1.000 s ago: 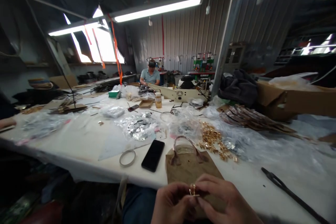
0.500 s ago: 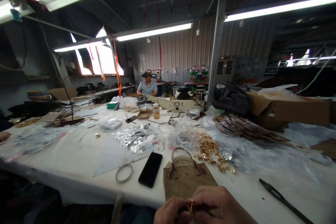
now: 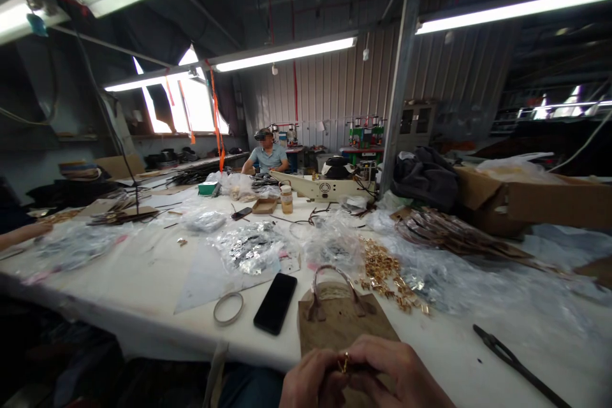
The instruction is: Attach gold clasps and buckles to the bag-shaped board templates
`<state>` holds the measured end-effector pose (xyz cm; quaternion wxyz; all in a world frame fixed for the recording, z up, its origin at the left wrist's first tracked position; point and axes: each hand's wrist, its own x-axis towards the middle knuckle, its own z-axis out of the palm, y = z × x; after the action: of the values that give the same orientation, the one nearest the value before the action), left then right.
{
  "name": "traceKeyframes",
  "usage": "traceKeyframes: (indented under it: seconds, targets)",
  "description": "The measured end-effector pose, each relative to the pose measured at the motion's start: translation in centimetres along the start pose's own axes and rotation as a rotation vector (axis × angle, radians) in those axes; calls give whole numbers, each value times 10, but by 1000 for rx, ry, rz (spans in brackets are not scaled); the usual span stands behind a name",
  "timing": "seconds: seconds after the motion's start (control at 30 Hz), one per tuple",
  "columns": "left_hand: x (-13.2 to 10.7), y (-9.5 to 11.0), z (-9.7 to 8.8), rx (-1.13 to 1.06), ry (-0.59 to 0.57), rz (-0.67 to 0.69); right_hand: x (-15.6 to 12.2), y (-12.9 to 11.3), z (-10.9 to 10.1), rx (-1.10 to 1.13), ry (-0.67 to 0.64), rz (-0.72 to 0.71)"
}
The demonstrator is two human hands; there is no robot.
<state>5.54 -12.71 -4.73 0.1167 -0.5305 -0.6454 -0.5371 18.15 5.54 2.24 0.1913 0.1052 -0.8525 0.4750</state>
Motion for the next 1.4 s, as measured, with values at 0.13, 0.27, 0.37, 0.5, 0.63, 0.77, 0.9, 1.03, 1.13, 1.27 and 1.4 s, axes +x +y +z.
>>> traceKeyframes:
  seconds: [0.13,0.27,0.37,0.5,0.63,0.77,0.9,1.03,1.13,1.27,1.4]
  targets:
    - [0,6,0,-43,-42,-82,-1,-3,2,-8,20,-12]
    - [4,33,-3,-99,-11,-226,-1,-15,1,7,31,36]
    - [6,53,-6,-131,4,-313,-1,-24,-1,28,41,89]
    - [5,61,-6,-191,-10,-443,-3,-22,-1,54,51,113]
    - [3,60,-4,-277,-18,-563,-6,-17,1,58,69,125]
    - [5,60,-3,-335,-17,-599,-5,-15,1,64,78,119]
    - [5,59,-1,-349,-27,-627,-5,-12,0,58,78,117]
    - [4,58,0,-331,-7,-635,-6,-11,-3,68,60,114]
    - [7,59,-1,-292,24,-612,-5,-12,-6,111,33,125]
    - [12,62,-3,-305,20,-594,-2,-10,-7,116,92,114]
    - [14,63,-3,-307,16,-589,-3,-7,-3,122,118,94]
